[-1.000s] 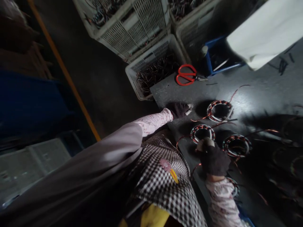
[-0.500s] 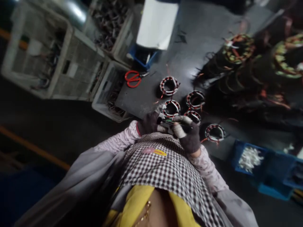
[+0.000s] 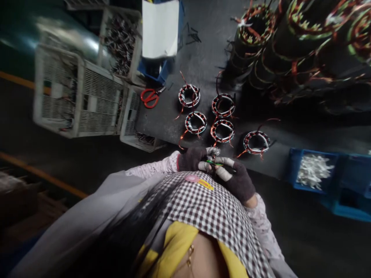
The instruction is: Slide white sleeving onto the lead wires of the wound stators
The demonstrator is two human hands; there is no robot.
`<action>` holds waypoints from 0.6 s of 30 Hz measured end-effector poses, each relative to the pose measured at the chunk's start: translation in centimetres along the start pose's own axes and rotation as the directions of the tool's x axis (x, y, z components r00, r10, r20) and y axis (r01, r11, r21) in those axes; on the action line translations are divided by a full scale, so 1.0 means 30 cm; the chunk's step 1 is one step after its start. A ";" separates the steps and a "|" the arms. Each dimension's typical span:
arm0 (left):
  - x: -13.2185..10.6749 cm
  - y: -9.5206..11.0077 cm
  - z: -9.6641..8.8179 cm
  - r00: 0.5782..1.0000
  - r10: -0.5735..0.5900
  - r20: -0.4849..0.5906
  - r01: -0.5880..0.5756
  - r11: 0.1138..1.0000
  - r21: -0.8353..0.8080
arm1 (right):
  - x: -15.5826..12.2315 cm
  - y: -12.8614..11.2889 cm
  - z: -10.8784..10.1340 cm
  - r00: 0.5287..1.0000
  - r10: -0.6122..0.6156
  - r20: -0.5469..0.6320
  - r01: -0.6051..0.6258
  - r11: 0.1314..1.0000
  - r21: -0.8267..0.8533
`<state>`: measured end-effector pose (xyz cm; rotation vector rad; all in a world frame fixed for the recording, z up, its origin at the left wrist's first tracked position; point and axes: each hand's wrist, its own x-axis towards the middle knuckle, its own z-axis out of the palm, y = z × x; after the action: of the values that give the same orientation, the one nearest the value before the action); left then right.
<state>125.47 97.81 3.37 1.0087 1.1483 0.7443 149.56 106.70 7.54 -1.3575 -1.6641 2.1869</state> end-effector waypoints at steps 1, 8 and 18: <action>0.009 0.003 0.018 0.997 -0.002 -0.076 0.003 1.000 0.015 | -0.005 0.006 -0.002 0.999 -0.011 -0.037 0.011 1.000 0.000; 0.066 -0.010 0.140 0.870 -0.003 -0.494 0.085 0.986 0.144 | -0.041 0.021 -0.048 0.971 -0.189 -0.148 0.159 0.968 -0.193; 0.216 0.015 0.367 0.769 0.129 -0.627 0.122 0.932 0.341 | -0.115 0.072 -0.203 0.980 -0.166 -0.113 0.153 0.981 -0.117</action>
<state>137.83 100.91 2.31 1.0907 1.9455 0.9381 156.68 108.48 7.70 -1.3028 -1.8004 1.9132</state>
